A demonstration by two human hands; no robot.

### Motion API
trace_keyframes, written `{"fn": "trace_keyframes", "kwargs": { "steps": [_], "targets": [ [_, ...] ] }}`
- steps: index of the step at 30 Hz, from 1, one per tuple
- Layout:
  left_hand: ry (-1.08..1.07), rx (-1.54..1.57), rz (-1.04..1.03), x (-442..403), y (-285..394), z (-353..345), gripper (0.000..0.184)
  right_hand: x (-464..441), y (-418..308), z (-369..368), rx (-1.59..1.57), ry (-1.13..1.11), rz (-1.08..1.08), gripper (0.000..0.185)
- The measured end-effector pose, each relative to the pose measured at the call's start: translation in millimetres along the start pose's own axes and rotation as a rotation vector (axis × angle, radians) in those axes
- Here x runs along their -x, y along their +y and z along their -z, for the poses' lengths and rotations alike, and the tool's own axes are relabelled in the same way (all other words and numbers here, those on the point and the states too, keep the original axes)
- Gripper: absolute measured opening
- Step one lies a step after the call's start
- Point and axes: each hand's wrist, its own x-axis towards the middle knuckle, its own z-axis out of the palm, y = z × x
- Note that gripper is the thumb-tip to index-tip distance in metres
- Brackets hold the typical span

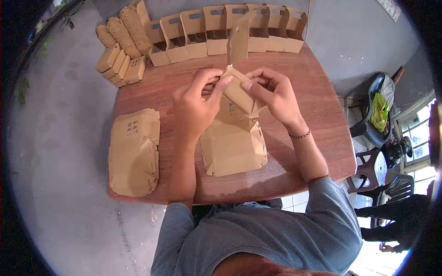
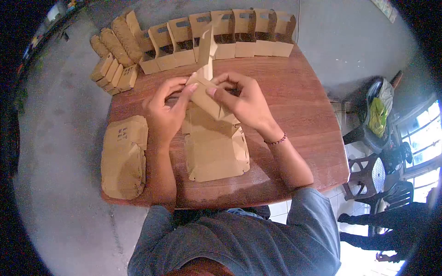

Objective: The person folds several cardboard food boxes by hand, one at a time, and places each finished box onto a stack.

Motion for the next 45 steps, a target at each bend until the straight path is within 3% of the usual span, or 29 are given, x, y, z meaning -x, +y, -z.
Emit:
{"fn": "trace_keyframes", "kwargs": {
  "steps": [2, 4, 8, 10, 15, 19, 28, 35, 39, 41, 45],
  "targets": [
    [-0.014, -0.067, -0.047, -1, -2, 2, 0.011, -2, -1, 4, -0.098, -0.046, -0.074, 0.02],
    [-0.016, -0.109, -0.278, -4, -6, 4, 0.011, -5, 4, 5, -0.186, -0.064, -0.067, 0.02],
    [-0.038, -0.233, -0.283, 0, -6, 8, 0.014, -1, -5, 2, -0.327, -0.133, -0.166, 0.02],
    [-0.046, -0.29, -0.289, 1, -2, 9, 0.014, 3, -4, 0, -0.248, -0.148, -0.149, 0.021],
    [-0.117, -0.228, -0.323, 1, 1, 14, 0.012, 3, -1, 0, -0.126, -0.139, -0.15, 0.022],
    [-0.307, -0.098, -0.263, -1, 7, 24, 0.013, 5, -6, -1, -0.217, -0.14, -0.221, 0.02],
    [-0.391, -0.173, -0.253, 1, 7, 28, 0.017, 5, 5, -2, -0.352, -0.212, -0.231, 0.015],
    [-0.369, -0.236, -0.222, 6, 14, 30, 0.02, 5, 4, -6, -0.496, -0.184, -0.289, 0.007],
    [-0.323, -0.308, -0.261, 7, 13, 28, 0.026, 4, 4, -10, -0.445, -0.127, -0.266, 0.008],
    [-0.315, -0.335, -0.289, 7, 14, 24, 0.028, 4, -1, -14, -0.595, -0.007, -0.287, 0.01],
    [-0.202, -0.348, -0.371, 6, 10, 17, 0.027, 4, 5, -11, -0.657, -0.026, -0.229, 0.014]
  ]
}}
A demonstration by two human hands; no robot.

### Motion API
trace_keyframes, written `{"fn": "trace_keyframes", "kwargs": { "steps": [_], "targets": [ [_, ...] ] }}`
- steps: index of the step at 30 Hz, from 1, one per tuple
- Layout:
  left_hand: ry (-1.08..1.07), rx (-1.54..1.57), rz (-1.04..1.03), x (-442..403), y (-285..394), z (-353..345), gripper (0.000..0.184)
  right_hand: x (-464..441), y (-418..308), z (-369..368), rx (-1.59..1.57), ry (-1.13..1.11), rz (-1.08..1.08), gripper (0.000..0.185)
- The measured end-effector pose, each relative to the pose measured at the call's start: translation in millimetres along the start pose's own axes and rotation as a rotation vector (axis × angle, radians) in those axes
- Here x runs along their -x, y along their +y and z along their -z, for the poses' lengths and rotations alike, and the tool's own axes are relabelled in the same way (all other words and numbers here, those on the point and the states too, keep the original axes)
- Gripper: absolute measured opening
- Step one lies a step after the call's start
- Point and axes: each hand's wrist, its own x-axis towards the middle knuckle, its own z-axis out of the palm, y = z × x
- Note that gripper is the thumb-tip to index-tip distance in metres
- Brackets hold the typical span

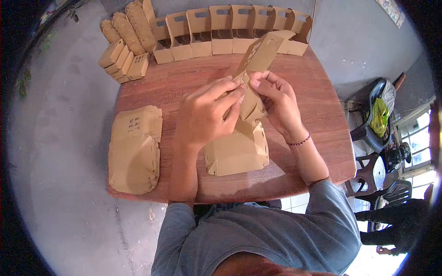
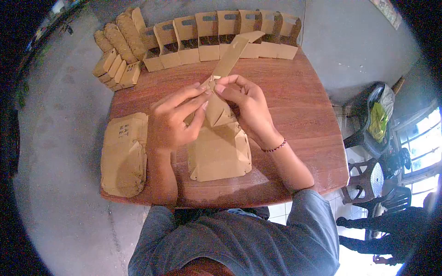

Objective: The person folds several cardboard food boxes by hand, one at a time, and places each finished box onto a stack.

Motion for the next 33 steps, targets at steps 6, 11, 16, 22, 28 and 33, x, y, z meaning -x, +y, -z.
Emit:
{"fn": "trace_keyframes", "kwargs": {
  "steps": [6, 11, 16, 22, 28, 33],
  "targets": [
    [0.045, 0.325, 0.188, 1, -13, -8, 0.026, 6, 6, -9, 0.223, 0.075, 0.179, 0.035],
    [0.022, 0.794, 0.682, -6, -8, -8, 0.028, 5, 19, -15, 0.43, 0.127, 0.466, 0.032],
    [-0.071, 0.801, 0.667, -2, -14, -12, 0.026, 2, 27, -1, 0.751, 0.07, 0.541, 0.031],
    [0.092, 0.849, 0.658, -3, -15, -17, 0.018, 11, 15, -11, 0.923, 0.096, 0.516, 0.03],
    [0.472, 0.963, 0.699, 12, -57, 26, 0.028, 5, -13, 14, 0.932, 0.031, 0.875, 0.031],
    [0.796, 1.29, 0.42, 41, -112, 45, 0.041, -5, -16, 20, 0.883, 0.015, 0.918, 0.048]
  ]
}}
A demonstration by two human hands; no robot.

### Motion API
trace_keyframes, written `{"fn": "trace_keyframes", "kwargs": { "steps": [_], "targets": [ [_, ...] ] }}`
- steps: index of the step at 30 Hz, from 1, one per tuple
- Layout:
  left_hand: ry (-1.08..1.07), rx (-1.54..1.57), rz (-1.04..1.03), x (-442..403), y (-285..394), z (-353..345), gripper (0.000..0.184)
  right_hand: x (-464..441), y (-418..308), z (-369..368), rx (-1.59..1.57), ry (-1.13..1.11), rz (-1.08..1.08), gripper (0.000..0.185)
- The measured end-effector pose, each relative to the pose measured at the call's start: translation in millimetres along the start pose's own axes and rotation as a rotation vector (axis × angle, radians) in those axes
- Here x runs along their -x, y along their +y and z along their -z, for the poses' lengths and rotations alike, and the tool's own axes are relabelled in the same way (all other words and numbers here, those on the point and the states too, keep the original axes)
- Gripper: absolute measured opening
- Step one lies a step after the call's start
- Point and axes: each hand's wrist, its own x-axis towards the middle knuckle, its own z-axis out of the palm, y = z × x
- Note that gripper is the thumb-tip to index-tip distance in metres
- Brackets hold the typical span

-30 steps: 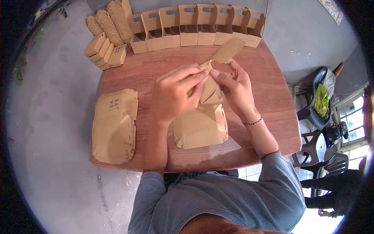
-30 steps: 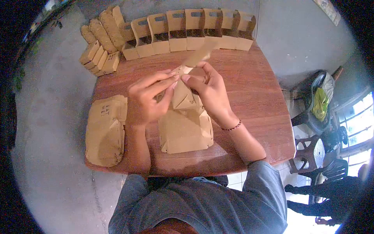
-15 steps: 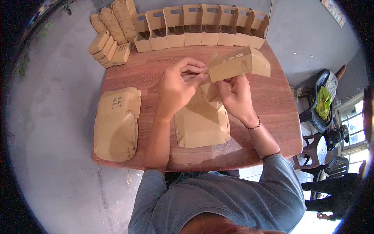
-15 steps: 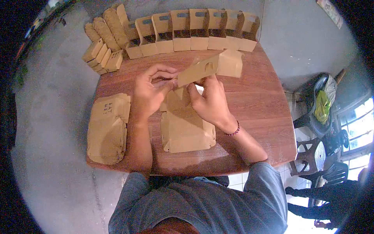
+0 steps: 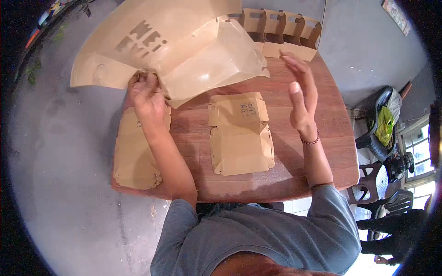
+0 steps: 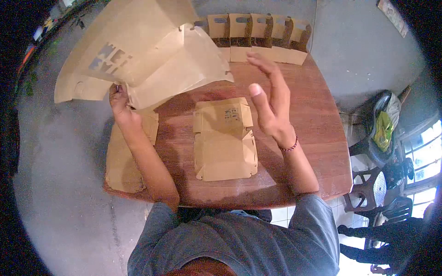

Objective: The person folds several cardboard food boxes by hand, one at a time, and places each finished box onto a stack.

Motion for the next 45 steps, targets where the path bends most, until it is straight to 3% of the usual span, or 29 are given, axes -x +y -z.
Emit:
{"fn": "trace_keyframes", "kwargs": {
  "steps": [3, 5, 7, 8, 10, 11, 16, 18, 22, 26, 28, 29, 30, 32, 36, 38, 39, 41, 45],
  "targets": [
    [-0.048, 0.069, 0.045, -1, -5, 11, 0.046, 3, 1, -7, -0.129, -0.189, 0.007, 0.064],
    [-0.045, 0.081, 0.046, -4, -21, 30, 0.045, 7, -4, -18, -0.151, -0.183, -0.035, 0.072],
    [-0.004, 0.03, 0.234, -12, -45, 60, 0.043, 13, -7, -28, -0.23, -0.134, -0.126, 0.085],
    [-0.003, 0.03, 0.233, -12, -48, 66, 0.043, 14, -8, -30, -0.231, -0.135, -0.126, 0.085],
    [-0.408, 0.273, 0.331, -7, -48, 45, 0.043, 17, -10, -31, -0.253, -0.129, -0.157, 0.076],
    [-0.302, 0.257, 0.303, 3, -48, 25, 0.042, 17, -10, -32, -0.253, -0.129, -0.157, 0.076],
    [-0.325, 0.313, 0.411, -5, -60, 30, 0.043, 20, -9, -38, -0.292, 0.032, -0.21, 0.05],
    [-0.225, 0.17, 0.41, -6, -62, 27, 0.044, 23, -6, -40, -0.281, 0.076, -0.212, 0.043],
    [-0.3, 0.2, 0.348, -4, -63, 13, 0.039, 24, -4, -41, -0.24, 0.205, -0.228, 0.027],
    [-0.193, -0.087, 0.436, -2, -57, 3, 0.026, 20, -5, -40, -0.232, 0.357, -0.364, 0.023],
    [-0.193, -0.613, 0.591, 1, -46, -7, 0.019, 15, 3, -33, -0.105, 0.377, -0.289, 0.024],
    [-0.426, -0.645, 0.594, -2, -48, 13, 0.016, 14, 10, -30, 0.002, 0.373, -0.246, 0.024],
    [-0.426, -0.644, 0.593, -5, -41, 19, 0.016, 12, 19, -26, 0.002, 0.373, -0.244, 0.024],
    [-0.72, -1.029, 0.812, -4, -26, 20, 0.018, 10, 34, -18, 0.263, 0.276, 0.168, 0.023],
    [-0.559, -1.055, 0.726, 5, -2, -18, 0.023, 8, 22, -20, 0.457, 0.173, 0.296, 0.026],
    [-0.513, -0.822, 0.71, 11, -5, -36, 0.026, 10, 19, -22, 0.498, 0.05, 0.437, 0.032],
    [-0.507, -0.823, 0.709, 16, -8, -46, 0.026, 11, 17, -24, 0.494, 0.046, 0.439, 0.032],
    [-0.566, -0.521, 0.699, 24, -18, -65, 0.028, 15, 12, -26, 0.544, -0.024, 0.52, 0.032],
    [-0.623, -0.535, 0.721, 31, -42, -73, 0.018, 15, 7, -28, 0.595, -0.095, 0.63, 0.033]
  ]
}}
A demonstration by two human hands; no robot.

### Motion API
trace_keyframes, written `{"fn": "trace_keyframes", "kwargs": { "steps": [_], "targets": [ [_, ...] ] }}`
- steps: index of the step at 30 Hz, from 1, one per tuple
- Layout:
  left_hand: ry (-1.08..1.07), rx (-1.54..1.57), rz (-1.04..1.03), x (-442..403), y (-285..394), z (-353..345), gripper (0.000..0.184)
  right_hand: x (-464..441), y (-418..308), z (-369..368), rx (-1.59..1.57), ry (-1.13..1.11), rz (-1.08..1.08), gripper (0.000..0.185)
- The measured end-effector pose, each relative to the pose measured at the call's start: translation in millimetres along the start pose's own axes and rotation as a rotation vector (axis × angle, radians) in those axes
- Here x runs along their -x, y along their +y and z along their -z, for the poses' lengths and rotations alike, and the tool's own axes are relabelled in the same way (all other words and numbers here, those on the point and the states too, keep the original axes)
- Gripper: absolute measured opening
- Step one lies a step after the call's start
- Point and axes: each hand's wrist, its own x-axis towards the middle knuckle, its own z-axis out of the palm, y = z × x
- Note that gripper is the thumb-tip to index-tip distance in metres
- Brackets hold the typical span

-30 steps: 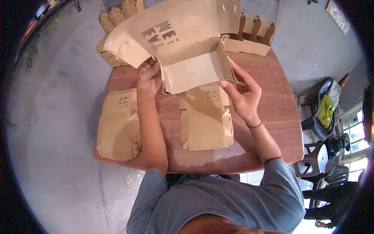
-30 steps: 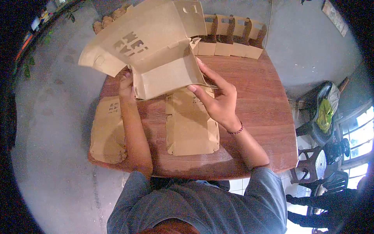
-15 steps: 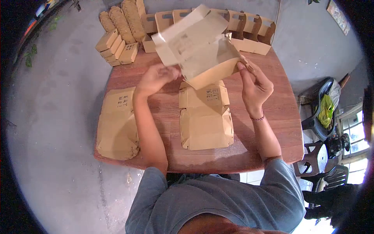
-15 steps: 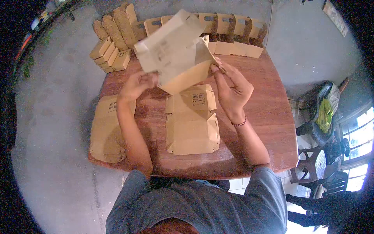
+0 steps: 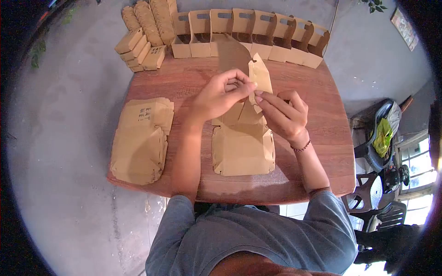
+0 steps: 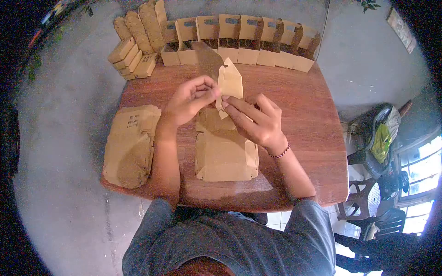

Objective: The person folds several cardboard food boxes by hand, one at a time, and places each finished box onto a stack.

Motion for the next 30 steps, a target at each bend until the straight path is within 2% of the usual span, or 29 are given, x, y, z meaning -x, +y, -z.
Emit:
{"fn": "trace_keyframes", "kwargs": {
  "steps": [4, 6, 8, 10, 14, 16, 24, 30],
  "targets": [
    [0.002, 0.085, 0.0, 2, 3, -6, 0.014, -3, -1, 4, -0.024, -0.052, -0.008, 0.032],
    [0.098, 0.172, -0.117, 2, 1, -13, 0.013, -6, 0, 3, -0.072, -0.052, -0.048, 0.031],
    [0.112, 0.149, -0.15, 2, 3, -18, 0.011, -7, -2, 2, -0.113, -0.049, -0.09, 0.031],
    [0.123, 0.127, -0.184, 3, 6, -22, 0.01, -6, -4, 0, -0.211, 0.024, -0.215, 0.026],
    [0.132, 0.062, -0.248, 5, 8, -29, 0.008, -6, -10, -3, -0.27, 0.1, -0.326, 0.021],
    [0.125, 0.031, -0.25, 6, 9, -31, 0.008, -7, -16, -3, -0.322, 0.128, -0.478, 0.018],
    [0.155, -0.088, -0.222, 10, 14, -36, 0.011, -10, -19, 3, -0.28, 0.086, -0.516, 0.018],
    [0.14, -0.01, -0.243, 10, 9, -33, 0.009, -14, -17, 4, -0.321, 0.128, -0.528, 0.018]
  ]
}}
